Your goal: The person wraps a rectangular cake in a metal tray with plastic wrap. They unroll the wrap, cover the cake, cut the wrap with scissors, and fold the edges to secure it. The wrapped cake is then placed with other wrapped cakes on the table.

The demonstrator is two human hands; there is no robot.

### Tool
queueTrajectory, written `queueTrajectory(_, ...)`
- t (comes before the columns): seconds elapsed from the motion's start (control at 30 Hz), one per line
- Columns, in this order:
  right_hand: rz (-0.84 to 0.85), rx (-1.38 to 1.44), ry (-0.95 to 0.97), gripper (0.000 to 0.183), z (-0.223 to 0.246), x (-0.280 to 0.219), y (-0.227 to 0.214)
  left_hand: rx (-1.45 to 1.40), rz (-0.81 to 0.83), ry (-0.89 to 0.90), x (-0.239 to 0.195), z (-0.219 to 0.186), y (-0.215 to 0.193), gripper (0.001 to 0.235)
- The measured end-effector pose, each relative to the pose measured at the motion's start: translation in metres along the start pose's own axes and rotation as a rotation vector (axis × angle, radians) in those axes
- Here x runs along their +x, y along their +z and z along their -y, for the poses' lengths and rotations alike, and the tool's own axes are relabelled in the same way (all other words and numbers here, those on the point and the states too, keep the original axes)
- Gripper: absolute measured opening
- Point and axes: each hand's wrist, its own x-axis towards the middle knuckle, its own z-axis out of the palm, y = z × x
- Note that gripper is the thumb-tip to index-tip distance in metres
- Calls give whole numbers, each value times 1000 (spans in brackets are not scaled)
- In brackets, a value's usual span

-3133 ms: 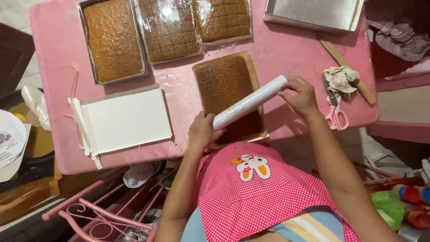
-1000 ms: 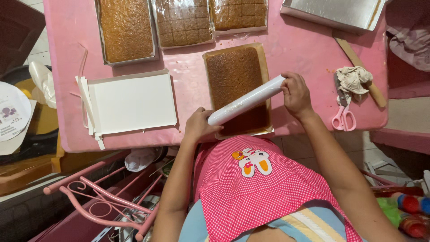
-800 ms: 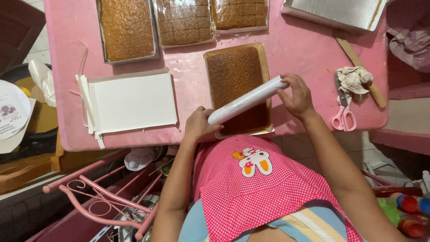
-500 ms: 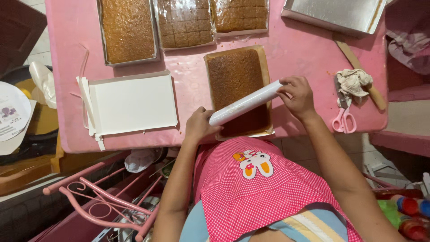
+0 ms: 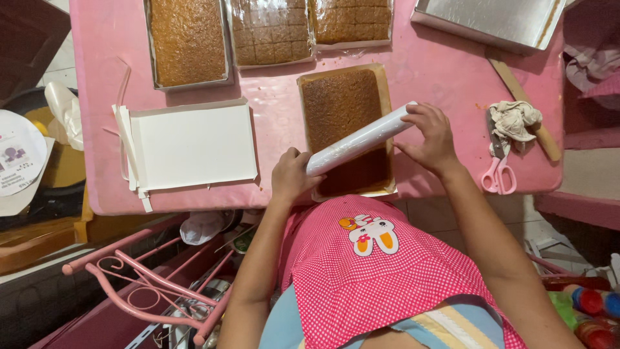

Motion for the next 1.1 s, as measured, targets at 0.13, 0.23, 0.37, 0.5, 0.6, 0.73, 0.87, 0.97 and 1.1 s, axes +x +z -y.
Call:
queueTrajectory(0.13,23,-259,59,27,-14,-6,11,59,-52,15,0,0,8,61)
queueTrajectory(0.23,22,-271,62,19,-16,-8,15,100,-109,33,-1,0,9,60)
queueTrajectory(0.37,40,-254,25,19,-19,-12,16,134,-145,50,1,1,14,61)
queueTrajectory(0.5,49,-267,-27,16,-17,-13,22,139,-137,54,1,-7,14,62)
queueTrajectory(0.6,68,-278,-93,29,-9,-8,24,112,-90,64,-1,-17,7,61)
queueTrajectory(0.73,70,-279,-104,10,-12,-9,23,92,-93,55,-3,-20,0,61)
queueTrajectory(0.87,68,-307,-101,7,-7,-16,24,73,-86,47,-8,-26,0,59)
queueTrajectory(0.97,60,-388,-124,12,-15,-20,35,95,-109,43,-7,-24,10,59)
queueTrajectory(1.1,74,-365,-125,15,-13,-23,37,101,-105,33,-7,-22,8,59)
